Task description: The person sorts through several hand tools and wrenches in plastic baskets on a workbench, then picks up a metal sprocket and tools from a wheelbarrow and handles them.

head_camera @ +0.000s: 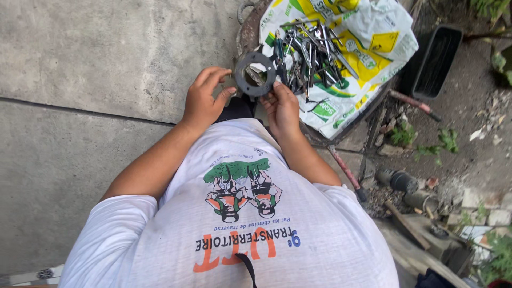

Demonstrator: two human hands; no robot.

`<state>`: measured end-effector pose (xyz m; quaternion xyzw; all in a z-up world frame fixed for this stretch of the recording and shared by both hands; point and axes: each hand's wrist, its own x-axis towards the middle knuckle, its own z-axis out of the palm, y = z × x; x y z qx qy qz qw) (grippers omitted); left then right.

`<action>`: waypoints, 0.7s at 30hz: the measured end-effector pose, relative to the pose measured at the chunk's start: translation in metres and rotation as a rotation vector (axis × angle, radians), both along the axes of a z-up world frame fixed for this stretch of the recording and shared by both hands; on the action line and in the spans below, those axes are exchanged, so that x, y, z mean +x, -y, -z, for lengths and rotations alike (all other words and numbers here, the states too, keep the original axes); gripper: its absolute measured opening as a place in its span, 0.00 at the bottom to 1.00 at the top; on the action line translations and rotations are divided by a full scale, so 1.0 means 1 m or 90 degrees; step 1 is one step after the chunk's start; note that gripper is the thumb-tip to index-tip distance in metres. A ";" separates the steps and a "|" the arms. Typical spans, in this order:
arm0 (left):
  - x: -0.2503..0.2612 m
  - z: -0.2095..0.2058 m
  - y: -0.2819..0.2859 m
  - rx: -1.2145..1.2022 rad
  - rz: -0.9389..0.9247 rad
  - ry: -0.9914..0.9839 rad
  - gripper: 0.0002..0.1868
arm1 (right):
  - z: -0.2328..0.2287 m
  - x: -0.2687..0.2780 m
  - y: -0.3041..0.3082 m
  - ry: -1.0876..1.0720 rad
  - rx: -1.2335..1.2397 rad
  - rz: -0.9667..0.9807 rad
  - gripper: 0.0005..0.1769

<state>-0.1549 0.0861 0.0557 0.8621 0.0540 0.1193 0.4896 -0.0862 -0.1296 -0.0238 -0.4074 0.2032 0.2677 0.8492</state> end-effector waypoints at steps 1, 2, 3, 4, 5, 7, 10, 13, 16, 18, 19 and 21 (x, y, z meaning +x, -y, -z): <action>0.005 0.007 0.002 -0.040 0.013 -0.050 0.20 | 0.003 0.003 0.004 -0.008 0.001 0.026 0.08; 0.009 0.014 0.003 -0.080 0.027 -0.101 0.21 | 0.005 0.004 0.010 -0.012 0.000 0.036 0.08; 0.017 0.021 0.005 -0.078 0.035 -0.103 0.21 | 0.008 0.008 0.015 -0.006 -0.007 0.057 0.08; 0.024 0.030 0.008 -0.063 0.104 -0.064 0.20 | 0.010 0.013 0.020 -0.001 -0.014 0.078 0.08; 0.032 0.038 0.012 -0.049 0.174 -0.026 0.19 | 0.012 0.017 0.025 -0.003 -0.013 0.087 0.08; 0.058 0.059 0.029 -0.240 0.194 -0.125 0.20 | 0.015 0.023 0.037 -0.007 -0.034 0.164 0.07; 0.081 0.075 0.041 -0.426 0.205 -0.227 0.20 | 0.024 0.033 0.057 0.043 -0.067 0.224 0.07; 0.097 0.075 0.050 -0.382 0.188 -0.276 0.19 | 0.032 0.045 0.075 0.132 -0.344 0.229 0.10; 0.099 0.074 0.046 -0.343 0.149 -0.349 0.17 | 0.037 0.059 0.102 0.307 -0.591 0.210 0.13; 0.100 0.075 0.041 -0.348 0.127 -0.369 0.16 | 0.039 0.070 0.115 0.234 -0.552 0.203 0.13; 0.099 0.075 0.038 -0.317 0.110 -0.371 0.16 | 0.039 0.073 0.118 0.164 -0.510 0.194 0.13; 0.098 0.078 0.034 -0.288 0.092 -0.377 0.15 | 0.041 0.080 0.117 0.187 -0.483 0.193 0.14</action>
